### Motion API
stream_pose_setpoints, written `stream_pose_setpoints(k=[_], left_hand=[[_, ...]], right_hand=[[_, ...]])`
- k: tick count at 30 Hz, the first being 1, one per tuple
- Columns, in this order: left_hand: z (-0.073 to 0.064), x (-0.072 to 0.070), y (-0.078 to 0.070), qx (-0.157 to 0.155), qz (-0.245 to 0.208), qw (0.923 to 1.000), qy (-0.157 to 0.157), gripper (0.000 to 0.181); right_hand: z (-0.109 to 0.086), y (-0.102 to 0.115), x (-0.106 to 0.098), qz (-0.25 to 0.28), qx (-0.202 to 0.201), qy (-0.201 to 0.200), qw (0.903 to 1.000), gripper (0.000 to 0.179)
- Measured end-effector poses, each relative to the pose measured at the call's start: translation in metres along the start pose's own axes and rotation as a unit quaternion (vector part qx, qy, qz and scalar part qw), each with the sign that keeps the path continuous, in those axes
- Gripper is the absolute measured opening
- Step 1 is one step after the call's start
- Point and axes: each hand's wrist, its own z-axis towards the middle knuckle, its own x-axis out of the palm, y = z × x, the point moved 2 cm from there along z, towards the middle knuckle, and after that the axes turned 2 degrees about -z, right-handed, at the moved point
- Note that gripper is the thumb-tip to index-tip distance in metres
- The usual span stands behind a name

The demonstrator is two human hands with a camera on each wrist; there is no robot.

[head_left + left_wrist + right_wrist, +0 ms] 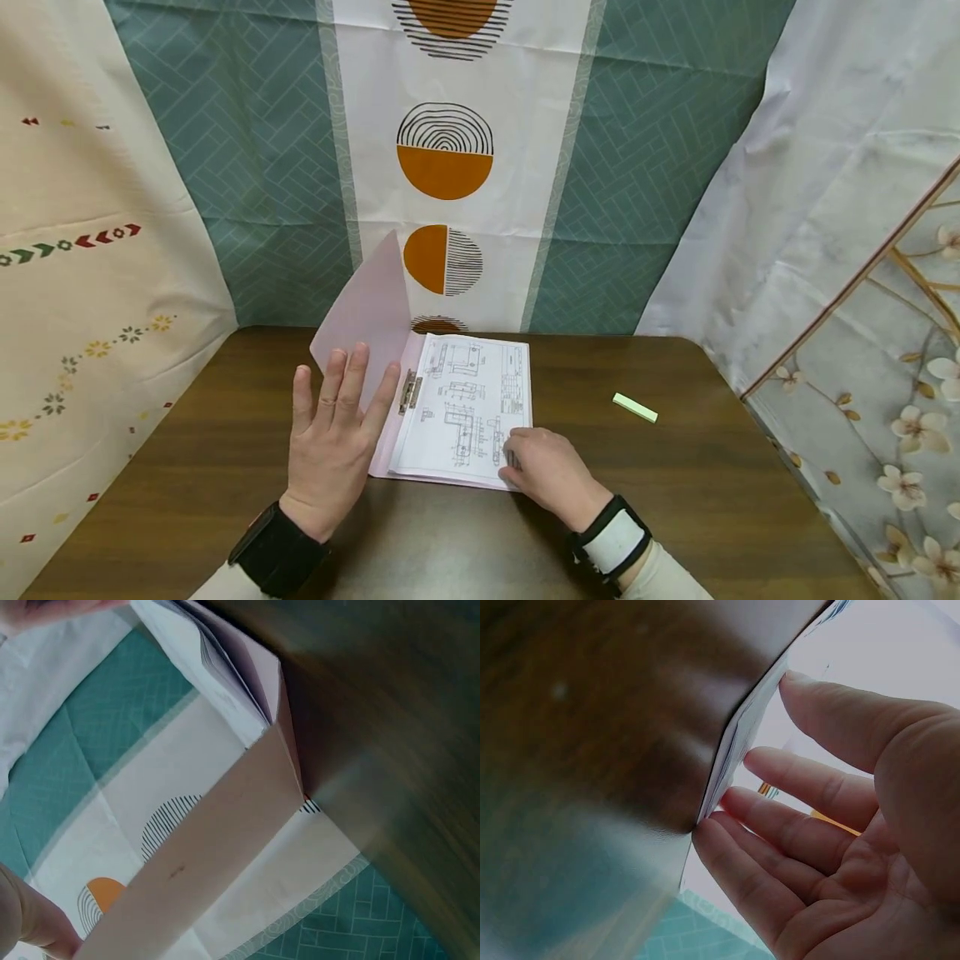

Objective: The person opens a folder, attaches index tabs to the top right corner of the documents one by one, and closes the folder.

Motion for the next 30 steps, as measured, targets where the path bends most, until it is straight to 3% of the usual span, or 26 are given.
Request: stream_pose_setpoints(k=[5, 16, 22, 26, 30], left_hand=[[0.001, 0.002, 0.001, 0.007, 0.006, 0.9991, 0.04, 0.105], [-0.001, -0.002, 0.011, -0.018, 0.016, 0.9868, 0.16, 0.063], [-0.006, 0.013, 0.005, -0.055, 0.012, 0.966, 0.252, 0.05], [-0.009, 0.025, -0.002, -0.061, 0.004, 0.9542, 0.293, 0.047], [-0.008, 0.038, -0.007, -0.084, -0.029, 0.9339, 0.346, 0.05]], right_hand=[[0.001, -0.002, -0.002, 0.006, 0.007, -0.003, 1.0, 0.022], [0.003, -0.004, -0.003, 0.001, 0.005, -0.007, 1.0, 0.021], [0.002, -0.003, -0.002, 0.009, 0.005, -0.002, 0.9999, 0.022], [0.001, -0.002, -0.001, 0.009, 0.006, 0.002, 0.9999, 0.022], [0.001, 0.0, -0.001, 0.011, 0.009, 0.005, 0.9999, 0.021]])
